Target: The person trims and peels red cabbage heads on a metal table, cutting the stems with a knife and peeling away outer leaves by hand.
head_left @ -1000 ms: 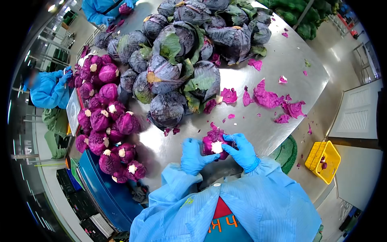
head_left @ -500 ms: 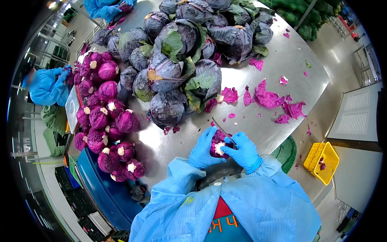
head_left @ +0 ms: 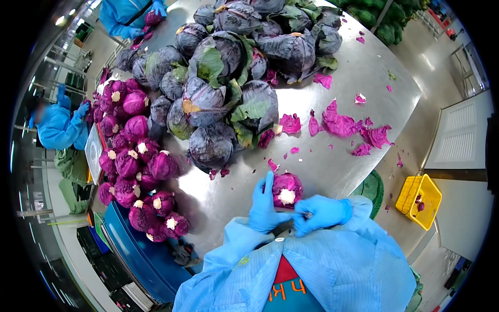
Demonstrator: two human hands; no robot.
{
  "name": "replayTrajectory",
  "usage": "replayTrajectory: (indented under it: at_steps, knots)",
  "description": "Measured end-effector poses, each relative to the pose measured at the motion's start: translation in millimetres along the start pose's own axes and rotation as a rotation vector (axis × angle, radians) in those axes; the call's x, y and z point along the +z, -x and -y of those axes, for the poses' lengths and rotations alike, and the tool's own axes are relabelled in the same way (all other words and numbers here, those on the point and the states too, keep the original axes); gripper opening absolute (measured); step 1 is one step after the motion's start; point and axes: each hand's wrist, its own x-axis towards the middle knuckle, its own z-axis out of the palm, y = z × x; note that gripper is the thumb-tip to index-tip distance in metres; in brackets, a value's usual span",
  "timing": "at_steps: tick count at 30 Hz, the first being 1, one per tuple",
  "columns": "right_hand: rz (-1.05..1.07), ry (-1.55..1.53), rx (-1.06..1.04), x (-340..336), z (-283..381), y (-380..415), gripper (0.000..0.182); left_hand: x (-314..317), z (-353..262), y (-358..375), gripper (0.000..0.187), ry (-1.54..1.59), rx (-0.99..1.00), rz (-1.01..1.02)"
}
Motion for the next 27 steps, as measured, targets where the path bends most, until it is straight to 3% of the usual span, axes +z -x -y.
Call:
replayTrajectory:
  at_steps: [2,3,4,5,6,7,8,9,10,12,14,15,16,18,19,20,21,22,24,26,27]
  knots:
    - [-0.157,-0.261,-0.105,-8,-16,15,0.025,-26,16,8,0.131,0.091,-0.066,0.233]
    - [-0.477,-0.518,-0.061,-9,-27,15,0.022,-34,28,3,0.134,0.079,-0.232,0.403]
    - [-0.794,-0.278,0.047,-23,-30,10,0.025,-39,21,-3,0.133,-0.074,-0.113,0.344]
    - [-1.008,0.015,0.071,-46,-77,-1,0.027,-48,6,-11,0.131,-0.230,0.012,0.281]
    - [-1.132,0.183,-0.086,-71,-93,-10,0.029,-54,-1,-21,0.130,-0.386,0.146,0.219]
    - [-1.254,0.355,-0.241,-95,-95,-16,0.031,-53,-2,-30,0.125,-0.319,0.209,0.318]
    - [-1.330,0.689,-0.144,-113,-87,-17,0.032,-44,8,-33,0.125,-0.158,0.224,0.375]
    - [-1.380,1.027,-0.034,-130,-79,-18,0.033,-32,26,-36,0.125,0.005,0.238,0.432]
    - [-1.353,1.126,0.178,-142,-77,-21,0.037,-26,30,-40,0.125,0.167,0.248,0.489]
    - [-1.254,1.119,0.417,-160,-91,-22,0.042,-23,33,-41,0.121,0.346,0.133,0.444]
    - [-1.269,1.008,0.432,-150,-107,-12,0.044,-19,38,-34,0.118,0.605,-0.025,0.346]
    - [-1.275,0.957,0.434,-141,-118,-6,0.045,-16,40,-30,0.115,0.824,-0.203,0.270]
    - [-1.318,0.957,0.390,-133,-141,3,0.048,-10,49,-26,0.105,0.942,-0.260,0.205]
    - [-1.330,0.995,0.529,-97,-134,36,0.044,-17,43,-20,0.098,1.346,-0.516,0.142]
    - [-1.257,0.931,0.749,-81,-122,53,0.036,-9,38,-18,0.095,1.519,-0.577,0.004]
    - [-1.209,0.961,0.956,-71,-124,66,0.030,-7,38,-16,0.095,1.792,-0.581,0.066]
    - [-1.198,0.990,0.917,-61,-124,80,0.027,-7,40,-14,0.094,2.062,-0.577,0.134]
    - [-1.324,0.931,0.787,-57,-122,87,0.026,-5,42,-13,0.094,2.330,-0.557,0.214]
    - [-1.699,0.650,0.116,-46,-150,75,0.025,4,42,-8,0.095,2.530,-0.572,0.080]
    - [-1.478,-0.186,-0.103,-31,-151,41,0.026,6,42,-8,0.100,2.581,-0.484,0.072]
    - [-1.240,-0.501,-0.130,-18,-135,24,0.031,6,43,-8,0.101,2.581,-0.492,0.079]
